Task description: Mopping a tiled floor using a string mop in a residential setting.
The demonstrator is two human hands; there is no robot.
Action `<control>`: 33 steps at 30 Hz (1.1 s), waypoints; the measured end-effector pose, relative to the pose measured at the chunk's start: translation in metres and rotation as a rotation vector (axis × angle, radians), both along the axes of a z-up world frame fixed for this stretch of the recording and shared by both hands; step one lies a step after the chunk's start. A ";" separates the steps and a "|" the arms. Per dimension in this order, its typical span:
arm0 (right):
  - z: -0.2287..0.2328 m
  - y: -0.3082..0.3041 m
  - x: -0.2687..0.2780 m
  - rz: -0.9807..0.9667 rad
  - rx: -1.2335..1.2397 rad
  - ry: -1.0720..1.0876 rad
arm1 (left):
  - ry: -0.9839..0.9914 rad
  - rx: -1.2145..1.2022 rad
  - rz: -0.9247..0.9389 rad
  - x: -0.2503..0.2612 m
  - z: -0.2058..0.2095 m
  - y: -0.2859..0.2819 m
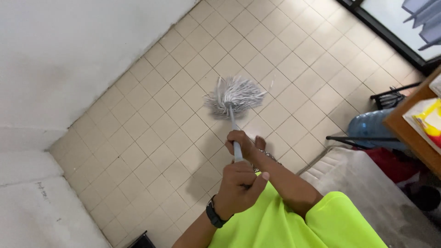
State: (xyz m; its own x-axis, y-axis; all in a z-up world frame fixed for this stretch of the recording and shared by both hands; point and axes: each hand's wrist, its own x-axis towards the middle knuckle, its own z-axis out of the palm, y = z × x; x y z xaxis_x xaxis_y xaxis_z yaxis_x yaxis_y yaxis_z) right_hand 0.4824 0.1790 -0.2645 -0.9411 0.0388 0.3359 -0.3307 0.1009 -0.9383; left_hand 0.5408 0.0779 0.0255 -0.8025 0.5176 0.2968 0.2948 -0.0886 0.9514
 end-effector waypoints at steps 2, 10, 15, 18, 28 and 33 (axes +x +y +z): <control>-0.034 0.010 0.015 -0.037 0.079 0.040 | -0.014 0.051 -0.048 0.008 -0.002 0.001; -0.049 0.111 0.068 -0.236 0.408 -0.014 | -0.101 0.156 -0.237 0.034 -0.077 0.040; -0.078 0.133 0.094 -0.482 0.456 -0.077 | -0.101 0.069 -0.160 0.051 -0.098 0.056; -0.039 0.119 0.096 -0.462 0.371 -0.041 | -0.062 0.054 -0.143 0.049 -0.038 0.064; 0.058 0.143 0.157 -0.261 0.081 0.196 | 0.189 -0.002 -0.335 0.116 0.034 0.161; 0.008 0.203 0.177 -0.438 0.194 0.206 | 0.164 0.073 -0.429 0.131 0.008 0.201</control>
